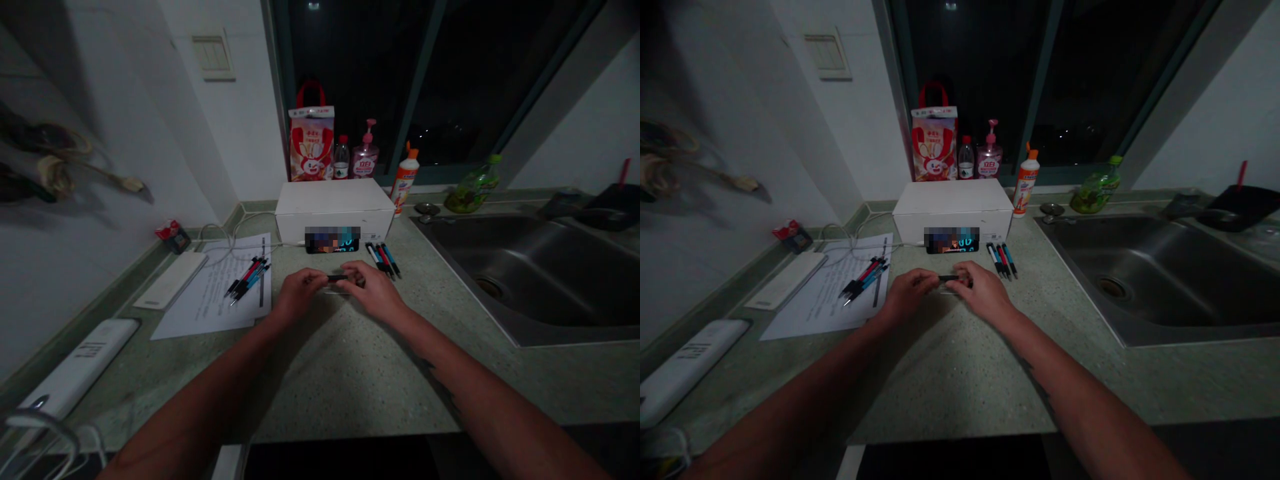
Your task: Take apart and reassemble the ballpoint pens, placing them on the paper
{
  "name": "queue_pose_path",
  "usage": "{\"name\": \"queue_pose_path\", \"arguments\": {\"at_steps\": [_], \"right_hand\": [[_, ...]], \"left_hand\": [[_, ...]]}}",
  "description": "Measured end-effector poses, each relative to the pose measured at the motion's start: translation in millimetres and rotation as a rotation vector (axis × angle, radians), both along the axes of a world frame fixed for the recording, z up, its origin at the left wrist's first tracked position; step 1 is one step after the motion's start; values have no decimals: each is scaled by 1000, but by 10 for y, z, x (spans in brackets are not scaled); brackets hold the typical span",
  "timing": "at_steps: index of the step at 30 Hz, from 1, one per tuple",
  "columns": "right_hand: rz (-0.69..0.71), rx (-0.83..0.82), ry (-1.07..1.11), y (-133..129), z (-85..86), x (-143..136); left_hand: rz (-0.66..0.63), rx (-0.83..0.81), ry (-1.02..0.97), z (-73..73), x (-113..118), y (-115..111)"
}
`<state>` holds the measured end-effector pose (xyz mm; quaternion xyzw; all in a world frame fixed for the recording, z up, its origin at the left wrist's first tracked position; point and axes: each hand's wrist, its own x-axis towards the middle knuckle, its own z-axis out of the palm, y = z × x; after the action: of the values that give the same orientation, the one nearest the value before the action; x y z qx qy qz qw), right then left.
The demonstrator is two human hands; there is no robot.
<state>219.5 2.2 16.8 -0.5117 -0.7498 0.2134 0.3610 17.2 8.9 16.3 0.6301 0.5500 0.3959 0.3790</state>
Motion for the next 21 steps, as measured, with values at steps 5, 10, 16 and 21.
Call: {"name": "queue_pose_path", "arguments": {"at_steps": [5, 10, 16, 21], "right_hand": [[81, -115, -18, 6, -11, -35], [52, -112, 54, 14, -38, -46], [73, -115, 151, 27, -71, -40], [113, -145, 139, 38, -88, -43]], "left_hand": [[-23, 9, 28, -8, 22, -24], [-12, -7, 16, -23, 31, -18], [-49, 28, 7, -37, 43, -24], [-43, 14, -38, -52, 40, -19]]}}
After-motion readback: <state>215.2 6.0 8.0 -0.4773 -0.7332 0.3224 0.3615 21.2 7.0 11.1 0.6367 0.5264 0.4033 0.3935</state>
